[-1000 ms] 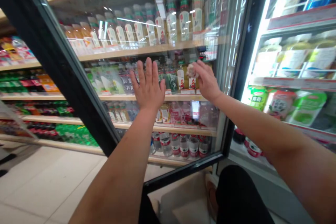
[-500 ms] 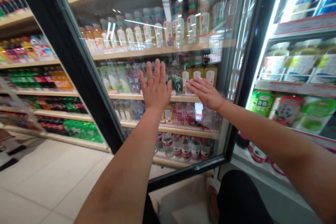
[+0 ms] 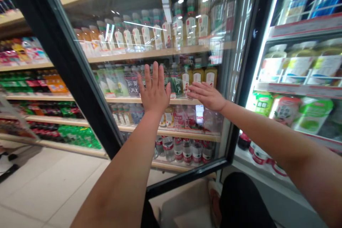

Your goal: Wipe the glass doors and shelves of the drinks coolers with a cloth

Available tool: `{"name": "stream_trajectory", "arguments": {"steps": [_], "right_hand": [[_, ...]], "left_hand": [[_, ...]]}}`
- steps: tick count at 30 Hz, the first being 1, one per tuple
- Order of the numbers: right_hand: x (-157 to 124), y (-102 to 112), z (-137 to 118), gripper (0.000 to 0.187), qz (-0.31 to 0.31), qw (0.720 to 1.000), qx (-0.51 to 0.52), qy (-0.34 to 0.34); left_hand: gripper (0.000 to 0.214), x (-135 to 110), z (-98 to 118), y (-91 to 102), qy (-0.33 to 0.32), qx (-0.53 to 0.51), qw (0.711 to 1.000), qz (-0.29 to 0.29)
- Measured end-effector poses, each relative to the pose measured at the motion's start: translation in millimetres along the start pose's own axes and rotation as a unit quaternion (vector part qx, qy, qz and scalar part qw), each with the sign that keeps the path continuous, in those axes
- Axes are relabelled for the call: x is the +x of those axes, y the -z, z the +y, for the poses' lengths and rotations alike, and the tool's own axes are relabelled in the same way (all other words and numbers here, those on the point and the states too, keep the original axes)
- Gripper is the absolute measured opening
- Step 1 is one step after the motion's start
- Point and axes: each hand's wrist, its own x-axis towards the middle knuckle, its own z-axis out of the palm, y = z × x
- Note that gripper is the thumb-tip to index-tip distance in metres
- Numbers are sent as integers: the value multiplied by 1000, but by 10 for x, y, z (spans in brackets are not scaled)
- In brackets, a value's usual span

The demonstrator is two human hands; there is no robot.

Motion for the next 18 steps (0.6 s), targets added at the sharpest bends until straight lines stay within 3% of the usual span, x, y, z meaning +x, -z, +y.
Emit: {"name": "stream_trajectory", "arguments": {"steps": [2, 5, 8, 13, 15, 18], "right_hand": [[82, 62, 155, 49, 20, 1000, -8, 1], [212, 102, 367, 50, 91, 992, -26, -89], [174, 43, 306, 51, 124, 979, -25, -158], [22, -1, 114, 55, 25, 999, 8, -40], [100, 50, 245, 55, 36, 999, -5, -33], [284, 105, 492, 54, 111, 988, -36, -97]], "left_hand": [[72, 0, -5, -4, -2, 13, 1000, -2], [73, 5, -5, -7, 3, 16, 1000, -5], [73, 11, 5, -1, 11, 10, 1000, -12], [71, 8, 7, 5, 3, 6, 1000, 1], [71, 4, 2, 1, -1, -5, 1000, 10], [72, 1, -7, -9, 2, -11, 1000, 12]]}}
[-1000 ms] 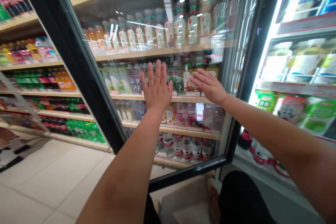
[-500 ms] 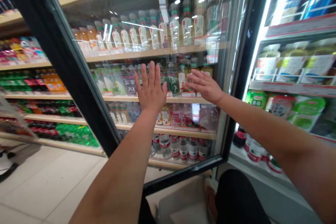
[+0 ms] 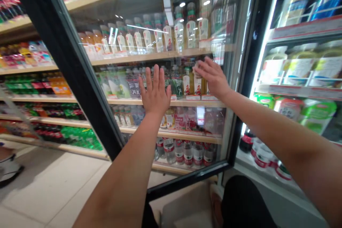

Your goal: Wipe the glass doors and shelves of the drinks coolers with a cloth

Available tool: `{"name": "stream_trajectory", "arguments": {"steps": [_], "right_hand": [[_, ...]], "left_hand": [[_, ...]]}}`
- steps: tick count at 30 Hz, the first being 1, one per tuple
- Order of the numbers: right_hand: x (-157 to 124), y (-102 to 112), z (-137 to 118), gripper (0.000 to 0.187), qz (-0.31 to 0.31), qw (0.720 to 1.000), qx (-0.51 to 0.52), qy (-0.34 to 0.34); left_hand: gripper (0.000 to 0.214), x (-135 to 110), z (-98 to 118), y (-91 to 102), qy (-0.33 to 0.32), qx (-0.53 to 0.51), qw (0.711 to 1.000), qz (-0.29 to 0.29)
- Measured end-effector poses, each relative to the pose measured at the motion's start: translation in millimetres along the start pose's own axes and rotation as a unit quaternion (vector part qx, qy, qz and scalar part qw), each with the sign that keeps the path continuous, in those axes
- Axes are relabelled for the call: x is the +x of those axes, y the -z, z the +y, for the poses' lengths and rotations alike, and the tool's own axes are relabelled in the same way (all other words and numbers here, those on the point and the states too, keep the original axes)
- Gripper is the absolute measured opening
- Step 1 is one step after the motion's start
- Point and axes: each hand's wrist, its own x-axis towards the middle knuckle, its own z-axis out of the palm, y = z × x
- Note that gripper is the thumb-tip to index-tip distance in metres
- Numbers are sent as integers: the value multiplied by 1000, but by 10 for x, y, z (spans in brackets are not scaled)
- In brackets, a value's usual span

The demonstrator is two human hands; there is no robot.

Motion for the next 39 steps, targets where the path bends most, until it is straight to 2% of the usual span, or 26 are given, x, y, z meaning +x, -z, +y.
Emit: {"name": "stream_trajectory", "arguments": {"steps": [2, 4, 7, 10, 12, 15, 17, 19, 22, 24, 25, 27, 29, 31, 32, 34, 36, 38, 39], "right_hand": [[41, -38, -3, 55, 38, 998, -14, -46], [-55, -79, -157, 53, 42, 998, -18, -54], [-286, -97, -460, 48, -39, 999, -4, 10], [-307, -57, -483, 46, -111, 993, 5, 50], [-171, -25, -317, 48, -89, 996, -1, 22], [30, -25, -70, 50, 0, 998, -10, -64], [25, -64, -65, 51, 29, 996, -6, -86], [-101, -103, -200, 51, 15, 998, 5, -61], [-315, -102, -424, 50, -57, 998, 24, 19], [-348, -67, -413, 52, -100, 993, 30, 48], [-326, -49, -347, 52, -101, 993, 29, 46], [-252, -30, -154, 53, -49, 999, 18, 10], [-227, -43, -1, 55, 34, 999, 10, -28], [-323, -78, -1, 61, 84, 995, 9, -44], [-418, -96, -61, 64, 86, 995, 11, -41], [-648, -117, -240, 69, 49, 999, 18, -13], [-840, -104, -369, 68, -13, 998, 33, 55], [-913, -56, -338, 65, -49, 994, 43, 89], [-902, -23, -261, 65, -46, 995, 42, 78]], "left_hand": [[73, 1, -4, -7, 1, -1, 1000, -1], [73, 2, -5, -12, 0, -1, 1000, -1], [72, 1, -5, -11, -3, 4, 1000, -4], [72, -3, -11, -8, -3, 12, 1000, -8], [71, -5, -17, -10, -3, 17, 1000, -7], [72, -5, -23, -13, -5, 16, 1000, -2], [73, -3, -20, -10, -6, 7, 1000, 0], [73, 1, -14, -3, -4, -4, 1000, -1], [72, 3, -11, 4, -2, -8, 1000, -9], [72, 1, -19, -2, -5, -1, 1000, -10], [72, 0, -25, -7, -8, 5, 1000, -9], [73, -2, -37, -20, -12, 21, 1000, -3], [72, -2, -41, -27, -13, 36, 999, -1], [72, -2, -35, -24, -13, 44, 999, -3], [71, -2, -31, -20, -12, 44, 999, -3], [71, -4, -29, -13, -11, 45, 999, -3], [70, -8, -39, -13, -12, 52, 999, -1], [70, -13, -55, -20, -16, 60, 998, 1], [70, -16, -63, -25, -18, 63, 998, 3]]}}
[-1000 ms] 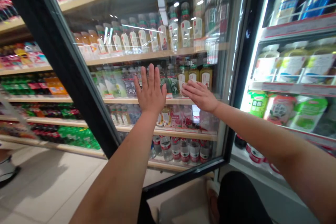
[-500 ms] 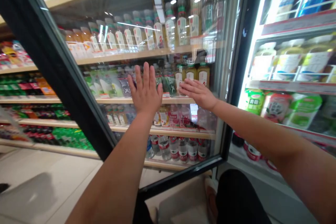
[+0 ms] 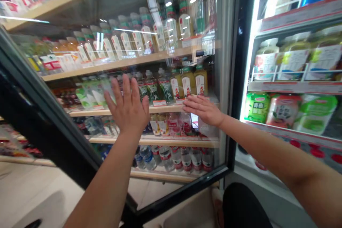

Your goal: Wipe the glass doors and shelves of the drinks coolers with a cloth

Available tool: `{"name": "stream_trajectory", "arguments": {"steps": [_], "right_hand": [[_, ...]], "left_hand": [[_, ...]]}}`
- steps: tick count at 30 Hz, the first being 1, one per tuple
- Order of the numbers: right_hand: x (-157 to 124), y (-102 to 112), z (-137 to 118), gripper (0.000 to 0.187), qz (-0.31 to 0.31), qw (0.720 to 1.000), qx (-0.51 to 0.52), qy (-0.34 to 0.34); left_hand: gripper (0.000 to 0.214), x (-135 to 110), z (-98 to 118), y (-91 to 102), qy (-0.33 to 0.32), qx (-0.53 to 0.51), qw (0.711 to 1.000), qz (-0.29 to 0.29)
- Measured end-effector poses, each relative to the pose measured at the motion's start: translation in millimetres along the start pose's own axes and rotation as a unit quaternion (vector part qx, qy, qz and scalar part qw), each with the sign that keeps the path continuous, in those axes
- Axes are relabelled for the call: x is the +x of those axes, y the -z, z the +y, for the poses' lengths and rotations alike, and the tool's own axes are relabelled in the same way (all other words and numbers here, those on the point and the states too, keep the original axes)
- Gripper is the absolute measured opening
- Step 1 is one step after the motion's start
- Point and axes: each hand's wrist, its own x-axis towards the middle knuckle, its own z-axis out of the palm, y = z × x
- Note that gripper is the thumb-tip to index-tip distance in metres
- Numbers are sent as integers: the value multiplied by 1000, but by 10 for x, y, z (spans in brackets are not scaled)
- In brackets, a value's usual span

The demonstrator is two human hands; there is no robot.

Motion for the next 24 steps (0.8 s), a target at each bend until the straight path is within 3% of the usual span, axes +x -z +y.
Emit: {"name": "stream_trajectory", "arguments": {"steps": [4, 6, 8, 12, 14, 16, 19, 24], "right_hand": [[49, 140, 380, 69, 130, 981, -24, -139], [-4, 138, 383, 70, 175, 970, -28, -167], [-127, 100, 240, 72, 148, 978, -24, -145], [-295, 76, 51, 73, 23, 998, 9, -64], [-236, 114, 155, 72, 45, 995, 7, -89], [-129, 141, 284, 71, 116, 981, -8, -153], [-64, 88, 234, 70, 167, 965, -22, -199], [-186, -45, -196, 70, 25, 998, 20, -58]], "left_hand": [[70, -9, 0, -11, -4, 13, 1000, 8], [70, -15, 10, -9, 0, 19, 1000, 9], [69, -21, 15, -10, 3, 21, 1000, 13], [70, -34, 9, -21, -6, 39, 999, 17], [69, -37, 10, -25, -7, 45, 999, 16], [68, -35, 19, -22, -2, 42, 999, 14], [68, -29, 35, -11, 8, 28, 1000, 7], [68, -28, 45, -1, 23, 3, 1000, -4]]}}
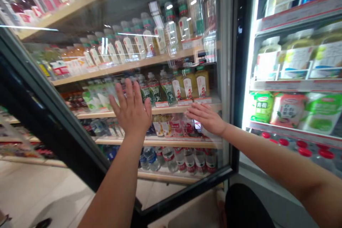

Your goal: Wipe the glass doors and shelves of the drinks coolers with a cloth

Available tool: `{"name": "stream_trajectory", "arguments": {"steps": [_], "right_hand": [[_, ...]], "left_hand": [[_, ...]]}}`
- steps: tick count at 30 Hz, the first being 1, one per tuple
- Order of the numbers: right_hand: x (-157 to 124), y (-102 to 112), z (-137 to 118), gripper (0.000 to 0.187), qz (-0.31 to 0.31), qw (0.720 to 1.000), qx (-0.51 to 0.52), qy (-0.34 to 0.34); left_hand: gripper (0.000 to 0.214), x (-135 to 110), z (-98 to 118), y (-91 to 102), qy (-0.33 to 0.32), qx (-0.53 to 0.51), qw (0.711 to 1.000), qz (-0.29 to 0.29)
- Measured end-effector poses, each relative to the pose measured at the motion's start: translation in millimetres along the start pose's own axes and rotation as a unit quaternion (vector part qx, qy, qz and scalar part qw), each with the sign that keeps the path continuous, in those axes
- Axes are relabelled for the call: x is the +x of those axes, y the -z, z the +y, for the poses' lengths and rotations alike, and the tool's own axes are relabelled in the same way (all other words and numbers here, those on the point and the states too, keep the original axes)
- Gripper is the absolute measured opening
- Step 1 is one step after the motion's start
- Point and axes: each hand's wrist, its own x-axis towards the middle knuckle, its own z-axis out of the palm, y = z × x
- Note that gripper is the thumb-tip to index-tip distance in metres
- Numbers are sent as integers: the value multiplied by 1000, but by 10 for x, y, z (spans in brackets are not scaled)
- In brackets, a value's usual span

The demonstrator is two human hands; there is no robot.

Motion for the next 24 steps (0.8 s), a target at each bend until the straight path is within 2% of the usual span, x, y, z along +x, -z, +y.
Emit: {"name": "stream_trajectory", "arguments": {"steps": [2, 5, 7, 9, 12, 14, 16, 19, 20, 22, 24], "right_hand": [[77, 29, 48, 70, -6, 1000, 6, -1], [328, 94, 275, 71, 95, 990, -13, -106], [422, 84, 326, 71, 141, 977, -25, -158], [379, 27, 219, 71, 130, 981, -25, -143], [204, -52, -43, 72, 22, 999, -4, -23], [190, -43, -83, 68, -30, 999, 6, 28], [318, 7, 38, 63, -6, 1000, 1, -9], [583, 56, 282, 59, 100, 985, -17, -138], [625, 45, 304, 59, 122, 979, -23, -159], [591, -18, 202, 58, 119, 982, -31, -141], [461, -97, -31, 56, 53, 997, -23, -57]], "left_hand": [[69, -4, 1, 0, 1, 5, 1000, -3], [69, -6, 7, 2, 3, 6, 1000, -6], [69, -5, 12, 4, 7, 4, 1000, -9], [68, -4, 15, 5, 8, 3, 1000, -8], [67, -8, 14, 2, 5, -2, 1000, 1], [66, -14, 15, 2, 3, -10, 1000, 3], [67, -20, 17, 6, 2, -14, 1000, 1], [67, -21, 22, 11, 3, -14, 1000, 0], [67, -20, 21, 12, 3, -13, 1000, 0], [67, -16, 13, 9, 2, -15, 1000, 1], [67, -12, 1, 4, -3, -17, 1000, 1]]}}
